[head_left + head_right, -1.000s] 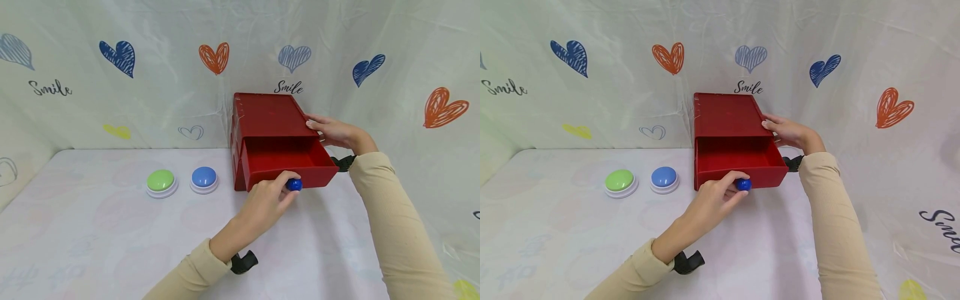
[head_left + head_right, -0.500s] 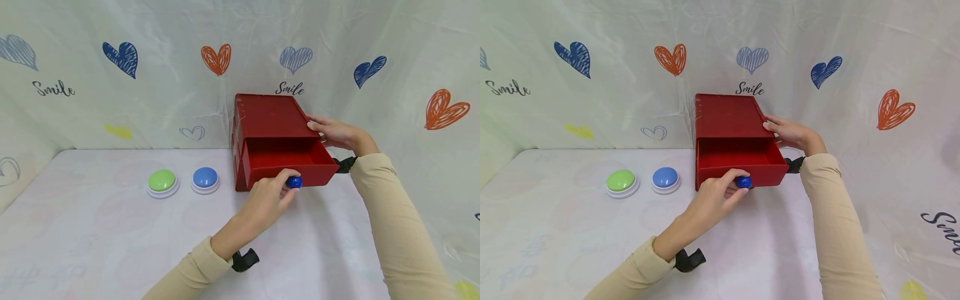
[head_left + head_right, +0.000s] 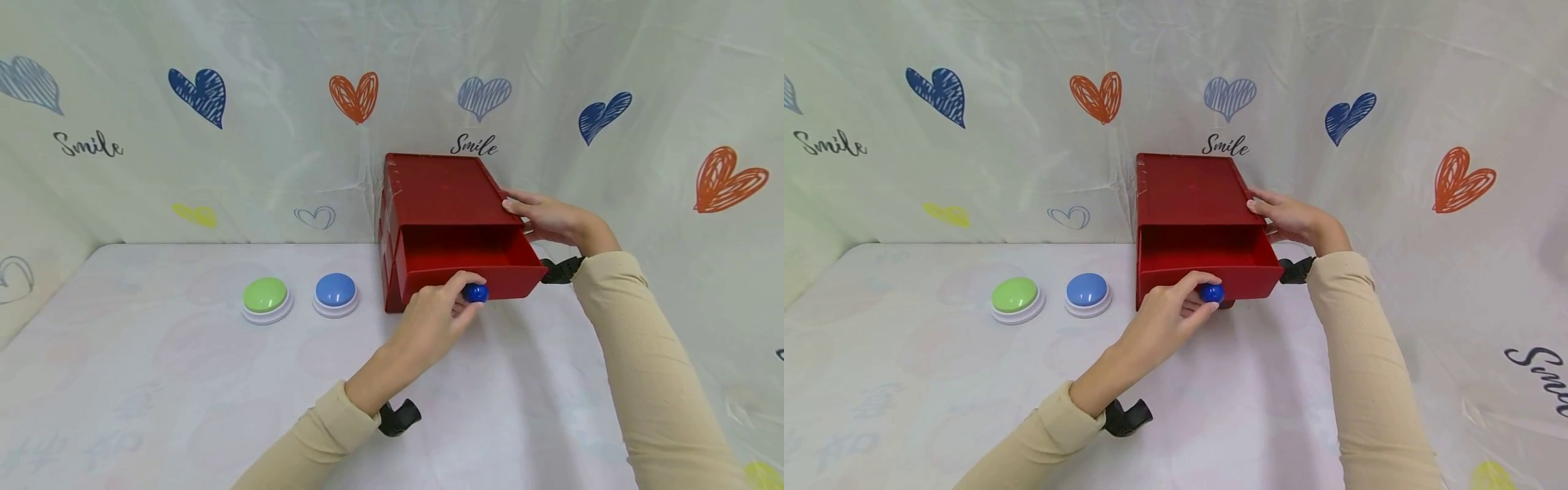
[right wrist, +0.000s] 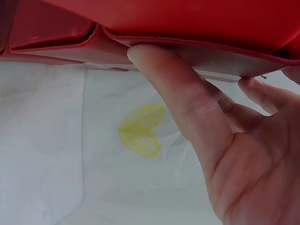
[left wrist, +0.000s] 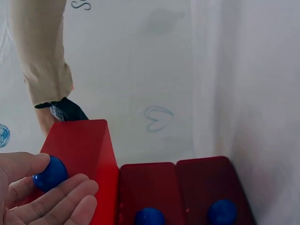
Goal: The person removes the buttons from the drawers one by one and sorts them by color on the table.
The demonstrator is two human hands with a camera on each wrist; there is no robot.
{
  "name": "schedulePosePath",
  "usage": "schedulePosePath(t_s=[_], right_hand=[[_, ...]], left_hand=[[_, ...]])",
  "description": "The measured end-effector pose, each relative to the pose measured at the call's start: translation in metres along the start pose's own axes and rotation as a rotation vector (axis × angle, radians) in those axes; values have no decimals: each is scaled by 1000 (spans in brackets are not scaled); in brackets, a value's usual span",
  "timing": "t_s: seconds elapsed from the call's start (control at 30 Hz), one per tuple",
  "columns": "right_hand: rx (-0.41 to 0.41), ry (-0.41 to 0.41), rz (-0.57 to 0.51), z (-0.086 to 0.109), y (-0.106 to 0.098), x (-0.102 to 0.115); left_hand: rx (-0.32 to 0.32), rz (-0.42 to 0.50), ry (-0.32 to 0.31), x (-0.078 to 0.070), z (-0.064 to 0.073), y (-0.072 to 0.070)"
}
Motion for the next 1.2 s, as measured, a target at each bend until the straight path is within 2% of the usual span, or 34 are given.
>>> schedulePosePath(t_s=[0.6, 0.87, 1.2], right_hand=[[-5, 5, -13, -1, 1, -1], [8, 2, -14, -1, 1, 0], [-2, 23, -6, 0, -1, -1]], left_hand=[[-68, -13, -8, 18, -14, -6], [-67, -17, -15, 27, -23, -7], [-66, 19, -30, 31, -30, -10]])
Point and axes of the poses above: each hand's wrist, its own z-axis away from the middle knuckle, its own y-axis out of the palm, x = y × z, the point moved 10 cm from there along -z, towards the middle knuckle, and after that the axes turned 8 degrees about y, right-handed, at the moved point
